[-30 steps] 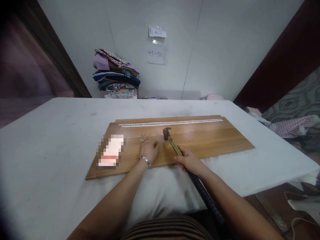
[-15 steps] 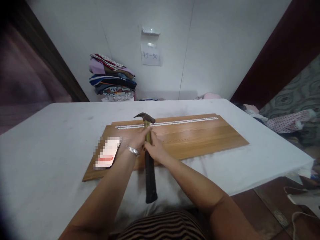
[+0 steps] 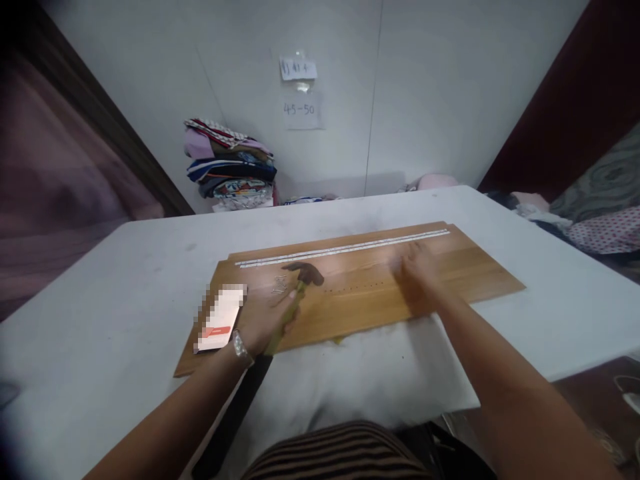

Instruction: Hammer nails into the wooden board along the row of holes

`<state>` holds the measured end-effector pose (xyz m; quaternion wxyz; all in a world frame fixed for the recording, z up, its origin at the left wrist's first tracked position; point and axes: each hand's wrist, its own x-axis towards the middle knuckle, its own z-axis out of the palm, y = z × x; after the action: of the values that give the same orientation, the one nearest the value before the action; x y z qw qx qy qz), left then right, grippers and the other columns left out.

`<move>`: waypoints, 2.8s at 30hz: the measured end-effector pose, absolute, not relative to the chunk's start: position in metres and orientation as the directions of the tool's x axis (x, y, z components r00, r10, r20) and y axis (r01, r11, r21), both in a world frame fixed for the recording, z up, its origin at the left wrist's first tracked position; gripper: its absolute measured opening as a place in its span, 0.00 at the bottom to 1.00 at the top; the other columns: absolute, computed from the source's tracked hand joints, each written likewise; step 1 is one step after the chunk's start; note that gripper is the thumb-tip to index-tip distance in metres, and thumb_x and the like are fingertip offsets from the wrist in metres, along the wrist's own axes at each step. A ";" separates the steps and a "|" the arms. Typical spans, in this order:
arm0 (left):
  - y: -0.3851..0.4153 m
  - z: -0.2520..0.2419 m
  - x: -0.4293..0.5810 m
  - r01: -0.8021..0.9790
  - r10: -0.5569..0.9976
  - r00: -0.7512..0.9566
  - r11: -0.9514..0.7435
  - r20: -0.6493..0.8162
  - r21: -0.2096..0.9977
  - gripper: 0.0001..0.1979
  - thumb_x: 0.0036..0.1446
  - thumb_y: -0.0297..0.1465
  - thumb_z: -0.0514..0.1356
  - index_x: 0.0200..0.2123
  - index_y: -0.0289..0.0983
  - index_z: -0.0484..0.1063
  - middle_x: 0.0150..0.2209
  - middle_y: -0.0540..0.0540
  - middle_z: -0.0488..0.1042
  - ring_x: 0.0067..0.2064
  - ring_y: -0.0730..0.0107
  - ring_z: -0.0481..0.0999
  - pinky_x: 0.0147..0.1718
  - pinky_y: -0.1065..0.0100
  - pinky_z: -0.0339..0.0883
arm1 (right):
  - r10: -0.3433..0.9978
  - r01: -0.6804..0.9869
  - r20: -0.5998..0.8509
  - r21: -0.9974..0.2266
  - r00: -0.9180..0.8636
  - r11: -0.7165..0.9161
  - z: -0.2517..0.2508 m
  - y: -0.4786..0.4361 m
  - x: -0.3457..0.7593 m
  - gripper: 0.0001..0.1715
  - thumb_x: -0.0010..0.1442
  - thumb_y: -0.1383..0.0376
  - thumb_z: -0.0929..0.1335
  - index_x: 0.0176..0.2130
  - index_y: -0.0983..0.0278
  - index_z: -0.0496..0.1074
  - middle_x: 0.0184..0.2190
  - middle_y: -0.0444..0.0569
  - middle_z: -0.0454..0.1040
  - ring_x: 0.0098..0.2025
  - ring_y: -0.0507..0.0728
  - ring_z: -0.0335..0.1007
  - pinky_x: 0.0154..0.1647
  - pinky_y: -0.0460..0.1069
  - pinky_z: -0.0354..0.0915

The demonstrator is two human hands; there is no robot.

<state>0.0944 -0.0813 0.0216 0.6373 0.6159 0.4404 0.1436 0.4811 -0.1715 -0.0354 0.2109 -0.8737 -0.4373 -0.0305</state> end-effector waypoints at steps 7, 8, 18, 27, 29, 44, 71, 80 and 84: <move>-0.087 0.017 0.092 0.522 0.724 0.528 0.137 -0.445 0.842 0.22 0.60 0.51 0.52 0.27 0.38 0.66 0.19 0.53 0.65 0.19 0.75 0.64 0.19 0.73 0.59 | 0.739 0.750 0.125 -0.113 0.662 -0.652 -0.071 -0.180 0.499 0.28 0.68 0.54 0.53 0.53 0.64 0.70 0.55 0.62 0.70 0.60 0.67 0.60 0.58 0.65 0.56; -0.088 0.018 0.092 0.524 0.714 0.543 0.124 -0.443 0.843 0.23 0.60 0.51 0.52 0.26 0.38 0.66 0.18 0.53 0.65 0.19 0.75 0.65 0.19 0.73 0.60 | 0.746 0.759 0.140 -0.109 0.651 -0.642 -0.073 -0.180 0.499 0.28 0.68 0.53 0.53 0.53 0.63 0.70 0.55 0.61 0.69 0.60 0.67 0.60 0.58 0.65 0.56; -0.093 0.012 0.097 0.518 0.681 0.596 0.078 -0.425 0.852 0.25 0.59 0.54 0.51 0.25 0.38 0.64 0.16 0.54 0.63 0.16 0.77 0.62 0.16 0.74 0.56 | 0.725 0.745 0.173 -0.165 0.667 -0.646 -0.077 -0.180 0.501 0.28 0.67 0.52 0.55 0.53 0.61 0.72 0.55 0.60 0.70 0.59 0.68 0.60 0.58 0.65 0.55; -0.090 0.010 0.098 0.501 0.682 0.587 0.118 -0.437 0.858 0.29 0.55 0.60 0.53 0.27 0.37 0.64 0.19 0.54 0.63 0.16 0.77 0.62 0.14 0.73 0.59 | 0.707 0.742 0.224 -0.203 0.671 -0.639 -0.080 -0.180 0.501 0.26 0.66 0.53 0.57 0.53 0.60 0.73 0.57 0.59 0.70 0.61 0.68 0.59 0.60 0.66 0.55; -0.092 0.011 0.099 0.509 0.687 0.581 0.112 -0.436 0.854 0.29 0.55 0.60 0.53 0.27 0.37 0.64 0.19 0.55 0.62 0.16 0.77 0.62 0.14 0.73 0.59 | 0.705 0.740 0.227 -0.209 0.672 -0.639 -0.082 -0.180 0.502 0.27 0.66 0.53 0.57 0.53 0.61 0.73 0.58 0.59 0.69 0.61 0.68 0.59 0.60 0.67 0.55; -0.095 0.017 0.099 0.531 0.691 0.573 0.097 -0.441 0.842 0.28 0.57 0.58 0.52 0.25 0.38 0.63 0.17 0.55 0.61 0.16 0.77 0.61 0.14 0.74 0.59 | 0.825 0.869 0.291 -0.270 0.484 -0.415 -0.080 -0.182 0.497 0.24 0.68 0.56 0.57 0.52 0.60 0.74 0.56 0.58 0.73 0.61 0.69 0.64 0.59 0.71 0.58; -0.111 0.014 0.110 0.510 0.761 0.461 0.194 -0.457 0.838 0.26 0.56 0.57 0.54 0.27 0.38 0.64 0.21 0.55 0.61 0.17 0.78 0.61 0.13 0.74 0.58 | 0.951 0.917 0.308 -0.385 0.025 0.101 -0.097 -0.115 0.493 0.25 0.66 0.60 0.61 0.56 0.64 0.75 0.61 0.58 0.71 0.65 0.66 0.62 0.65 0.66 0.58; -0.114 0.015 0.114 0.490 0.763 0.477 0.180 -0.436 0.853 0.25 0.57 0.55 0.54 0.28 0.38 0.63 0.21 0.55 0.62 0.17 0.78 0.61 0.13 0.74 0.58 | 0.937 0.895 0.344 -0.435 0.060 0.102 -0.100 -0.112 0.493 0.23 0.64 0.62 0.62 0.53 0.62 0.77 0.58 0.56 0.74 0.64 0.66 0.65 0.64 0.66 0.60; -0.113 0.014 0.115 0.511 0.777 0.453 0.175 -0.437 0.842 0.26 0.56 0.56 0.54 0.27 0.38 0.62 0.20 0.55 0.61 0.17 0.78 0.60 0.13 0.73 0.58 | 0.933 0.891 0.350 -0.446 0.086 0.085 -0.101 -0.112 0.493 0.24 0.63 0.60 0.63 0.54 0.64 0.77 0.59 0.58 0.73 0.64 0.66 0.65 0.64 0.65 0.60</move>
<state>0.1146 -0.1131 0.0144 0.5723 0.6317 0.5098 0.1163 0.4928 -0.1118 -0.1012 0.2945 -0.6754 -0.6752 0.0355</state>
